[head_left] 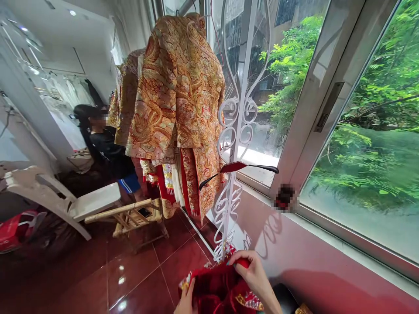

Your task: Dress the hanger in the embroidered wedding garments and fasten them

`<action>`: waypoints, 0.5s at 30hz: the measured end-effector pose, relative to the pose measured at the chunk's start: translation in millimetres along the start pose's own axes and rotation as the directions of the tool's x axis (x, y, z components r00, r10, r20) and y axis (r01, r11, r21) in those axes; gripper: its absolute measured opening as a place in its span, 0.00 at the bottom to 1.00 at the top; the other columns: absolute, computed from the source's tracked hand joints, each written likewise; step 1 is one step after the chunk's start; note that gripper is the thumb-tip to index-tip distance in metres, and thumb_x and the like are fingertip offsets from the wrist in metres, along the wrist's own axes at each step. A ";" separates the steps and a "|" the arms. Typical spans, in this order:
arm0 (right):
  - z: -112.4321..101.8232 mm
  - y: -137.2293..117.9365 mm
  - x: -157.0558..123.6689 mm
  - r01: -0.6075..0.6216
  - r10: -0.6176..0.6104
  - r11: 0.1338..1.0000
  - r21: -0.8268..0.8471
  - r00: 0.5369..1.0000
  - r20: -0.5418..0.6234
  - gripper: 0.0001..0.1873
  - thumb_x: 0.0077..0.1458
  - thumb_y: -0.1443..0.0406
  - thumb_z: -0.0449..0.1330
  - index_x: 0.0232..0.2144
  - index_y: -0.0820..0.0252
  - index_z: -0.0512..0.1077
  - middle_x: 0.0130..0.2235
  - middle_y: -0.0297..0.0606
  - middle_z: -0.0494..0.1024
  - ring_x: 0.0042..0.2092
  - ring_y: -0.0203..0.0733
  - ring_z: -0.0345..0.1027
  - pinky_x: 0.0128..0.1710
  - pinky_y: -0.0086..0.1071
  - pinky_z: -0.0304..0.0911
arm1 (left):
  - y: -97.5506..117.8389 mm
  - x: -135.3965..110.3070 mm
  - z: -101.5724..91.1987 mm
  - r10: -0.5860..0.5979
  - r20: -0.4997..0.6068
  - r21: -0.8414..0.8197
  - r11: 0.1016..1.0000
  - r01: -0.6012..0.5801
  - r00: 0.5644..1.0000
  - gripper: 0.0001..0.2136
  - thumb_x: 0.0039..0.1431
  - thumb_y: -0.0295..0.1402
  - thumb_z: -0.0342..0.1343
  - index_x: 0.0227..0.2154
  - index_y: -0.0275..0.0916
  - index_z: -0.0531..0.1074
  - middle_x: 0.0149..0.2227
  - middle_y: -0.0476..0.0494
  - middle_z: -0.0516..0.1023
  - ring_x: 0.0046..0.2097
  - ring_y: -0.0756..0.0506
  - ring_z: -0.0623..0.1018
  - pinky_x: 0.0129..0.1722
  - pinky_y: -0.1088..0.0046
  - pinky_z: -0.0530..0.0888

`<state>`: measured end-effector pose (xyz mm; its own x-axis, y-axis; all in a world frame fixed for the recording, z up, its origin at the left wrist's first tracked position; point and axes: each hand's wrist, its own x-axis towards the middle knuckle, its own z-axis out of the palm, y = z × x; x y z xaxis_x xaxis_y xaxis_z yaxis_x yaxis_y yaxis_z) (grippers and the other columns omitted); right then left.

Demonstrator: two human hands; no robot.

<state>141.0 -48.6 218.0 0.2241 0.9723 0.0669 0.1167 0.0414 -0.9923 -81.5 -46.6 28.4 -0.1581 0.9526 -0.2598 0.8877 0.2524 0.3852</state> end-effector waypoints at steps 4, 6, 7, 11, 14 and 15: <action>1.2 -45.7 2.4 -0.013 0.002 0.995 0.099 0.995 0.102 0.13 0.34 0.66 0.55 0.20 0.58 0.80 0.23 0.36 0.77 0.26 0.38 0.63 0.28 0.29 0.57 | 8.1 15.7 -11.5 0.014 -0.059 0.024 1.000 -0.013 0.998 0.34 0.61 0.16 0.42 0.69 0.43 0.61 0.66 0.32 0.67 0.51 0.42 0.83 0.43 0.72 0.78; -2.1 -56.5 11.1 -0.054 0.041 0.988 0.142 0.995 0.093 0.12 0.30 0.66 0.56 0.19 0.58 0.79 0.22 0.35 0.76 0.25 0.37 0.62 0.27 0.29 0.57 | 13.1 25.6 -30.1 0.012 0.023 0.034 0.999 -0.013 1.000 0.36 0.59 0.15 0.44 0.70 0.44 0.59 0.67 0.30 0.65 0.45 0.43 0.85 0.43 0.73 0.78; -5.2 -59.8 16.5 -0.071 0.060 0.986 0.154 0.996 0.071 0.11 0.29 0.66 0.57 0.19 0.58 0.78 0.22 0.34 0.76 0.24 0.37 0.61 0.27 0.29 0.57 | 15.3 31.6 -42.5 0.021 0.045 0.040 0.999 -0.022 0.999 0.36 0.58 0.15 0.44 0.70 0.44 0.59 0.68 0.29 0.63 0.45 0.43 0.85 0.44 0.72 0.78; -25.8 -72.0 33.2 -0.054 0.062 0.986 0.157 0.997 -0.047 0.10 0.28 0.66 0.60 0.21 0.59 0.78 0.24 0.35 0.78 0.26 0.38 0.64 0.28 0.30 0.59 | 20.8 57.3 -100.3 0.075 -0.097 0.111 0.992 -0.065 0.992 0.35 0.60 0.19 0.45 0.70 0.49 0.60 0.75 0.29 0.43 0.42 0.40 0.85 0.45 0.60 0.80; -39.1 -84.7 36.3 0.000 0.019 0.988 0.152 0.993 -0.121 0.08 0.30 0.65 0.63 0.21 0.59 0.77 0.25 0.35 0.77 0.26 0.37 0.64 0.27 0.29 0.58 | 24.1 68.8 -127.5 0.179 -0.172 0.056 0.984 -0.172 0.969 0.34 0.62 0.19 0.42 0.70 0.46 0.60 0.75 0.35 0.49 0.45 0.39 0.85 0.49 0.57 0.80; -40.9 -88.5 36.8 0.012 0.010 0.987 0.161 0.991 -0.136 0.07 0.31 0.65 0.63 0.21 0.59 0.77 0.24 0.34 0.77 0.26 0.36 0.64 0.27 0.28 0.58 | 25.6 70.3 -129.3 0.233 -0.151 0.009 0.972 -0.234 0.961 0.33 0.62 0.19 0.41 0.69 0.45 0.62 0.73 0.39 0.55 0.49 0.40 0.84 0.53 0.58 0.79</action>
<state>178.5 -25.9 312.6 0.3549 0.9322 0.0706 -0.0379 0.0898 -0.9952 -125.9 48.8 134.5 -0.0103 0.9996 -0.0262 0.9039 0.0205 0.4273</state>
